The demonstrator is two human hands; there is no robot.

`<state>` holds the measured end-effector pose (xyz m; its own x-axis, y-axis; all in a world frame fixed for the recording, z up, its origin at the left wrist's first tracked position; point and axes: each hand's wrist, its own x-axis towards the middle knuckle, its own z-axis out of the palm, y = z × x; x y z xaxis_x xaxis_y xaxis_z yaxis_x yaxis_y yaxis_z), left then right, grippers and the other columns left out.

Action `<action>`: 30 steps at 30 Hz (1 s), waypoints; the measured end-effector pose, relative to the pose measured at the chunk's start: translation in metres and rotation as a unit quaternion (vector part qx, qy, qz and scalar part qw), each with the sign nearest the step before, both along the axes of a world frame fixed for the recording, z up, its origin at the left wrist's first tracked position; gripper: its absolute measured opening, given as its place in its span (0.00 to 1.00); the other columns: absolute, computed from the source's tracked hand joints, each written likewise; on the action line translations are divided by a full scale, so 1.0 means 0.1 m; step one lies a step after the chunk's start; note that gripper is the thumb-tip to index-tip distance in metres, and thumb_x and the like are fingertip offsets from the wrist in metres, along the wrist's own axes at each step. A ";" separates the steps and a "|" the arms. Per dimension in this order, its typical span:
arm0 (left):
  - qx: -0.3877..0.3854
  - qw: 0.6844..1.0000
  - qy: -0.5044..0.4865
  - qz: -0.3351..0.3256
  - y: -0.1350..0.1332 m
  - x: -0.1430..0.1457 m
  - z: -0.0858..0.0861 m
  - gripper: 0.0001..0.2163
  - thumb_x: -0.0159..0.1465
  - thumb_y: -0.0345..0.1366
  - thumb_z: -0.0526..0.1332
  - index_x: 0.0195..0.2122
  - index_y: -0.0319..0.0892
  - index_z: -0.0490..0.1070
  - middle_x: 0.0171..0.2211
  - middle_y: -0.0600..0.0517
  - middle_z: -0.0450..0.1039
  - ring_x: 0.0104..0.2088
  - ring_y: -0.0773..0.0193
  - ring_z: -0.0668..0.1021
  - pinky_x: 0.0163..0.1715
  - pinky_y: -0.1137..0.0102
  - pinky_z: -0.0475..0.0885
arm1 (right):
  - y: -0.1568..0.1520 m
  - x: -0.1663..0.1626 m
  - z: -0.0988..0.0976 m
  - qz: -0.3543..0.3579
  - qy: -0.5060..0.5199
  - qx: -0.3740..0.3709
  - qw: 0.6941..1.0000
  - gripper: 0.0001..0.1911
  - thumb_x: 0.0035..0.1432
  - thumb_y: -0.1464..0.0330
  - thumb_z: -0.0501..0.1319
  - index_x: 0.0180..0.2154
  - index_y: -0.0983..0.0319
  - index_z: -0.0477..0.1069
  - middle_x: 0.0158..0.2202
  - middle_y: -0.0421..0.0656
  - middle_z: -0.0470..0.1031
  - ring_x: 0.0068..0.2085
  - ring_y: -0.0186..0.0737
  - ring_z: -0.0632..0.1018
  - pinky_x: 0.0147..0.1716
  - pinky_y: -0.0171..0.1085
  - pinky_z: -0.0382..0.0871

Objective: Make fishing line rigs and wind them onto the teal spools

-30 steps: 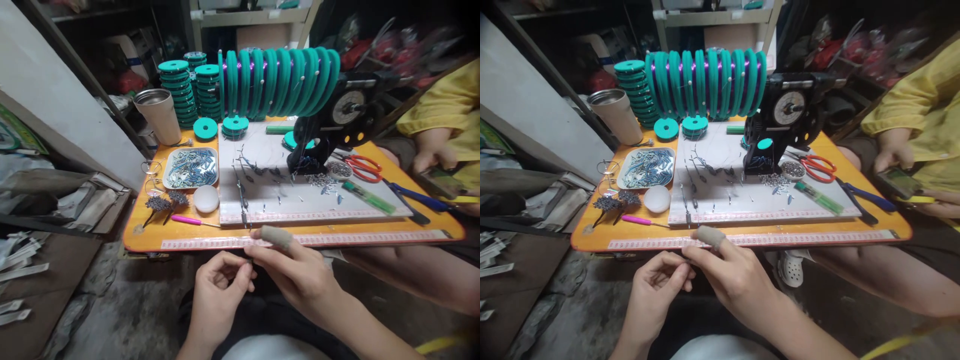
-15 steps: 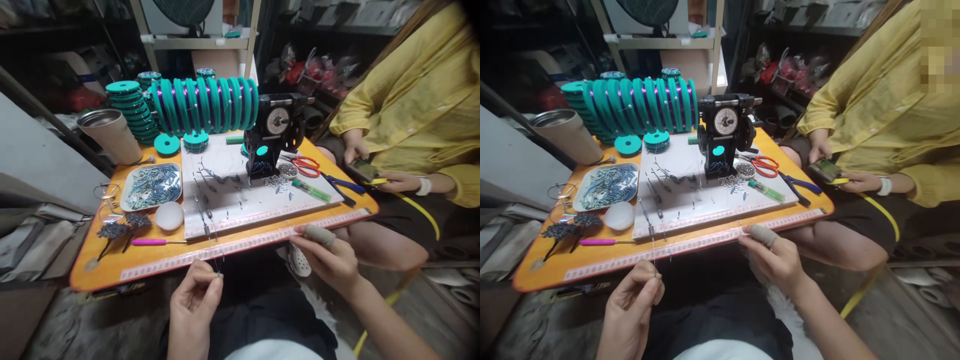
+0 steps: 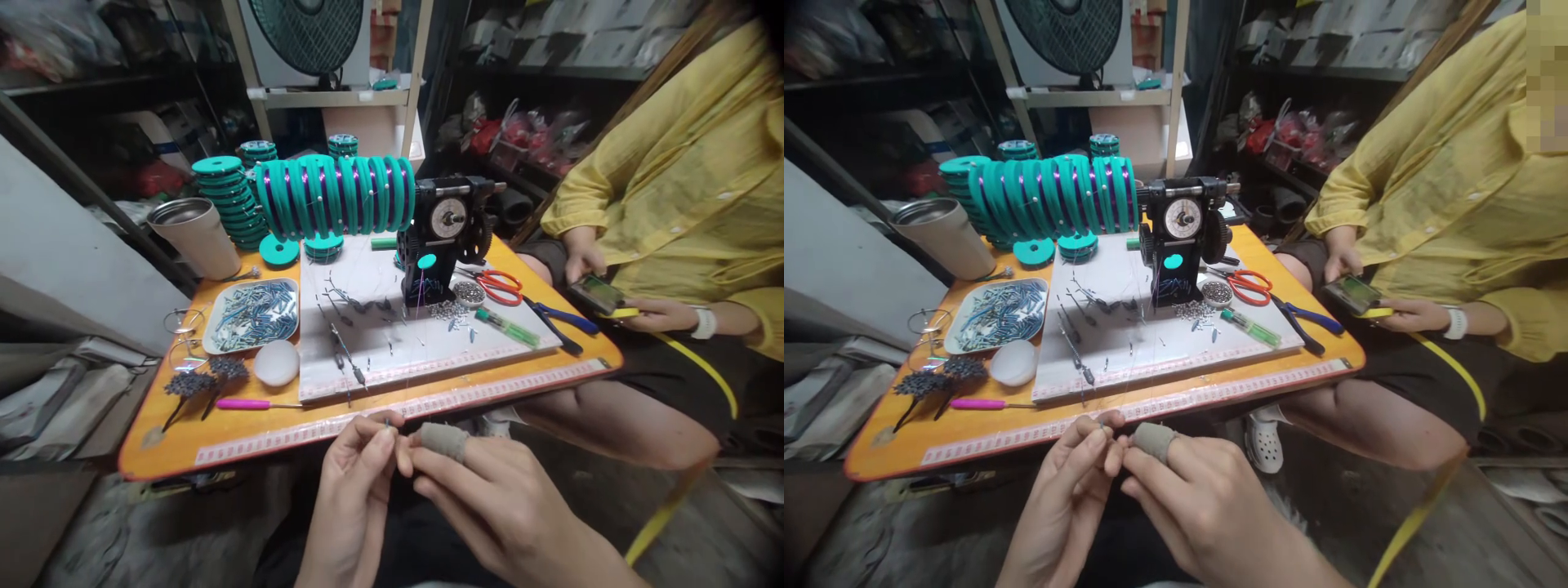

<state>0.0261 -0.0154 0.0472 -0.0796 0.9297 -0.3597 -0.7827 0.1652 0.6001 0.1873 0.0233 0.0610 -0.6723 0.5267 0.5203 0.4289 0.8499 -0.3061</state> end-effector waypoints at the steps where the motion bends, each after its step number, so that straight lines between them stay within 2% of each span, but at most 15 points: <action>1: -0.004 1.000 -0.014 -0.005 0.02 0.00 0.01 0.04 0.58 0.32 0.67 0.29 0.38 0.74 0.28 0.53 0.74 0.24 0.77 0.73 0.36 0.79 0.72 | 0.00 0.06 0.00 -0.020 0.015 0.018 1.000 0.15 0.63 0.71 0.57 0.52 0.63 0.69 0.37 0.46 0.77 0.33 0.40 0.78 0.30 0.38 0.70; 3: -0.017 0.999 -0.037 0.000 0.05 -0.01 0.02 0.03 0.58 0.31 0.66 0.29 0.38 0.74 0.31 0.53 0.77 0.18 0.83 0.66 0.36 0.81 0.72 | 0.00 0.17 -0.01 -0.092 0.060 0.059 0.992 0.22 0.62 0.73 0.58 0.57 0.65 0.66 0.44 0.49 0.76 0.39 0.41 0.78 0.38 0.39 0.71; 5: -0.034 0.997 -0.063 -0.010 0.09 -0.02 0.02 0.04 0.57 0.31 0.67 0.27 0.37 0.74 0.31 0.51 0.77 0.16 0.84 0.63 0.36 0.82 0.72 | 0.01 0.27 -0.04 -0.152 0.100 0.096 0.979 0.29 0.58 0.76 0.60 0.61 0.64 0.62 0.46 0.50 0.75 0.41 0.42 0.77 0.41 0.39 0.70; 8: -0.062 0.989 -0.120 -0.066 0.15 -0.01 0.03 0.05 0.56 0.30 0.67 0.26 0.36 0.73 0.26 0.51 0.76 0.15 0.84 0.62 0.35 0.81 0.71 | 0.03 0.36 -0.12 -0.146 0.113 0.135 0.973 0.34 0.53 0.80 0.63 0.61 0.60 0.62 0.48 0.48 0.75 0.42 0.44 0.78 0.43 0.41 0.71; 12: -0.061 0.976 -0.175 -0.112 0.21 0.02 0.04 0.04 0.56 0.28 0.67 0.27 0.36 0.73 0.19 0.57 0.69 0.15 0.83 0.58 0.34 0.77 0.71 | 0.09 0.33 -0.14 -0.133 0.103 0.130 0.977 0.33 0.53 0.79 0.64 0.59 0.57 0.65 0.45 0.45 0.77 0.39 0.43 0.80 0.40 0.40 0.74; 14: -0.032 0.986 -0.129 -0.100 0.22 0.01 0.05 0.06 0.56 0.30 0.67 0.26 0.37 0.71 0.18 0.58 0.64 0.18 0.79 0.62 0.30 0.77 0.68 | 0.15 0.25 -0.10 -0.119 0.106 0.104 0.982 0.30 0.54 0.79 0.63 0.57 0.55 0.67 0.41 0.42 0.79 0.36 0.40 0.80 0.36 0.36 0.75; 17: 0.033 0.994 0.083 -0.064 0.20 -0.04 0.08 0.09 0.58 0.35 0.66 0.27 0.39 0.68 0.20 0.58 0.61 0.22 0.76 0.64 0.25 0.79 0.62 | 0.27 0.07 -0.05 -0.066 0.111 0.066 0.989 0.26 0.56 0.80 0.62 0.55 0.56 0.69 0.41 0.43 0.78 0.37 0.37 0.80 0.37 0.33 0.75; 18: 0.051 0.982 0.175 -0.052 0.19 -0.07 0.08 0.09 0.59 0.36 0.65 0.27 0.39 0.67 0.21 0.57 0.62 0.23 0.75 0.64 0.24 0.79 0.60 | 0.32 0.01 -0.04 -0.049 0.109 0.057 0.991 0.26 0.57 0.80 0.61 0.55 0.57 0.69 0.44 0.44 0.77 0.41 0.37 0.79 0.39 0.33 0.75; 20: 0.074 0.935 0.345 -0.036 0.17 -0.11 0.10 0.09 0.62 0.37 0.62 0.28 0.39 0.67 0.24 0.56 0.63 0.23 0.74 0.63 0.22 0.78 0.59 | 0.42 -0.08 -0.05 -0.020 0.091 0.043 0.995 0.24 0.59 0.79 0.59 0.55 0.58 0.69 0.50 0.48 0.72 0.46 0.39 0.77 0.43 0.35 0.75; 22: 0.089 0.885 0.456 -0.027 0.16 -0.16 0.11 0.08 0.64 0.37 0.59 0.29 0.40 0.67 0.26 0.55 0.65 0.25 0.72 0.66 0.23 0.77 0.62 | 0.51 -0.13 -0.04 0.005 0.072 0.049 0.996 0.22 0.59 0.79 0.59 0.54 0.59 0.70 0.51 0.48 0.70 0.48 0.40 0.76 0.44 0.36 0.74; 26: 0.143 0.804 0.576 -0.025 0.16 -0.28 0.17 0.06 0.65 0.33 0.57 0.30 0.42 0.67 0.26 0.54 0.66 0.28 0.69 0.70 0.28 0.75 0.67 | 0.67 -0.17 0.10 0.058 0.066 0.086 0.992 0.18 0.58 0.80 0.58 0.48 0.61 0.71 0.50 0.50 0.69 0.49 0.42 0.73 0.46 0.39 0.73; 30: 0.206 0.698 0.686 -0.011 0.20 -0.40 0.24 0.05 0.63 0.27 0.58 0.31 0.43 0.68 0.27 0.55 0.69 0.29 0.68 0.70 0.30 0.72 0.65 | 0.73 -0.30 0.29 0.143 0.069 -0.049 0.986 0.12 0.61 0.80 0.52 0.43 0.62 0.67 0.51 0.51 0.66 0.53 0.41 0.70 0.49 0.38 0.71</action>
